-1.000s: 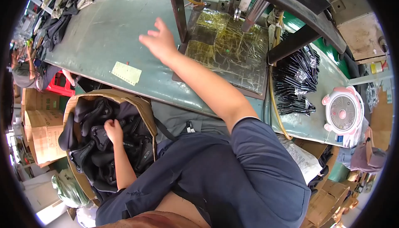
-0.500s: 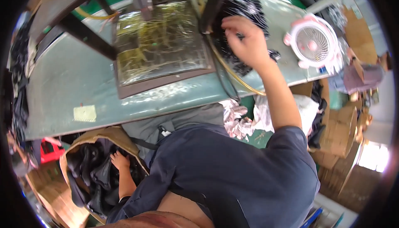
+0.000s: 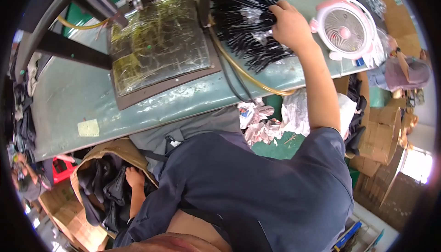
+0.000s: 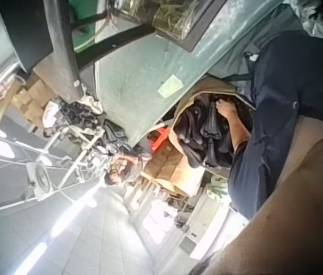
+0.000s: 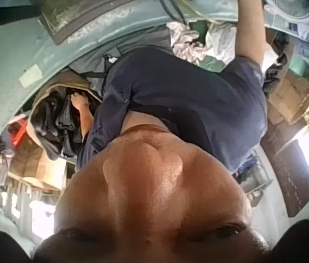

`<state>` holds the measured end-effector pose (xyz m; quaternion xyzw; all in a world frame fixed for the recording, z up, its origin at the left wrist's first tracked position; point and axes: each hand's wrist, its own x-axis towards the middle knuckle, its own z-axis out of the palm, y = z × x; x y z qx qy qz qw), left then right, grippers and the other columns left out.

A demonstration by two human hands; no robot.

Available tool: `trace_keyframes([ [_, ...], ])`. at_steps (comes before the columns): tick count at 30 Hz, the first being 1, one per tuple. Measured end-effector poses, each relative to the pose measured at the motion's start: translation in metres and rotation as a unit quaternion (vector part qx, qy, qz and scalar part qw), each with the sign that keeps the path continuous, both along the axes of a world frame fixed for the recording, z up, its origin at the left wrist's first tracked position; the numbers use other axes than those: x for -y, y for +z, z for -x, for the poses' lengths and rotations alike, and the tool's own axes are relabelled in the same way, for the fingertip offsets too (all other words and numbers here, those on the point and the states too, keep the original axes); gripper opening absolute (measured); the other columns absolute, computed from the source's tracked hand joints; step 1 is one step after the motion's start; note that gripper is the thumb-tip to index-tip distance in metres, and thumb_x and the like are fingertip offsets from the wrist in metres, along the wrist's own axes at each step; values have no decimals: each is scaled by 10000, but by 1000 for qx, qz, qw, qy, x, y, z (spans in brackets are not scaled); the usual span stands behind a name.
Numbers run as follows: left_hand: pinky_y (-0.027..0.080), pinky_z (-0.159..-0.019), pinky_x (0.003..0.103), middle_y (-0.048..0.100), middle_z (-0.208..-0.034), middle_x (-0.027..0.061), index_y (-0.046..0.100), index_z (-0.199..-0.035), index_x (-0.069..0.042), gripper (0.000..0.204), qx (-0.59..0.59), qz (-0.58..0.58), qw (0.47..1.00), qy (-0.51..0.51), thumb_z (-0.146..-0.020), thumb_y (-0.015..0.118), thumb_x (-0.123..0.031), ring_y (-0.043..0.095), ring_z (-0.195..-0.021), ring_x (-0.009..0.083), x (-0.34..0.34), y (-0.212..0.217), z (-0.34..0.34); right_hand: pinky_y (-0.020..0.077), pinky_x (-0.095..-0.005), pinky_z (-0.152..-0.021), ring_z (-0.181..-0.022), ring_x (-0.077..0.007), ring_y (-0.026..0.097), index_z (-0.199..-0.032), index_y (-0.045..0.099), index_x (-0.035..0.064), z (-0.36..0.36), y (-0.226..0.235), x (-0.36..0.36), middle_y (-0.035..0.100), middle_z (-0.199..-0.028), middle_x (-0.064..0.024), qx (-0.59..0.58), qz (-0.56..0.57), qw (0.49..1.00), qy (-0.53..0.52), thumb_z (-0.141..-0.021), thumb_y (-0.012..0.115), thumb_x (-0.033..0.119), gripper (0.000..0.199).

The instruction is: Assembling bicycle seats by positioning components and using a pneumatic press.

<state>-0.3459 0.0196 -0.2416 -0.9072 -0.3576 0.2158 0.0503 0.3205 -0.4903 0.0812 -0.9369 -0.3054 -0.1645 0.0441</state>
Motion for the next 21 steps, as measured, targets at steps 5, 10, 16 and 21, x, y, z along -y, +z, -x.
trace_keyframes([
  [5, 508, -982, 502, 596, -1262, 130, 595, -1228, -51, 456, -6, -73, 994, 78, -922, 752, -351, 570, -1233, 352, 44, 4, -2, 536, -526, -985, -1147, -471, 650, -1314, 664, 41, 2, 22, -25, 666, -1267, -216, -107, 63, 992, -7, -816, 607, -36, 507],
  [10, 558, -934, 548, 586, -1305, 173, 488, -1438, 2, 628, 43, -9, 973, 226, -1030, 656, -445, 648, -1172, 417, 77, 12, -6, 518, -544, -1005, -1166, -506, 633, -1337, 644, 15, -30, 11, 3, 647, -1283, -253, -46, -5, 999, 15, -838, 626, -1, 499],
  [16, 552, -988, 575, 619, -1376, 336, 460, -1450, -15, 675, 200, 157, 906, 338, -1022, 669, -492, 652, -1190, 540, 110, -27, 39, 513, -579, -1010, -1221, -543, 602, -1423, 540, -30, -20, -7, -3, 531, -1476, -320, -97, 69, 991, -62, -828, 573, -68, 597],
  [21, 548, -1028, 529, 660, -1347, 265, 621, -1409, -148, 532, 224, 162, 904, 327, -1007, 696, -487, 648, -1215, 494, 96, 0, 44, 490, -539, -1065, -1248, -495, 603, -1431, 544, -20, -6, -6, -16, 595, -1416, -256, -94, 148, 984, -39, -791, 577, -125, 649],
])
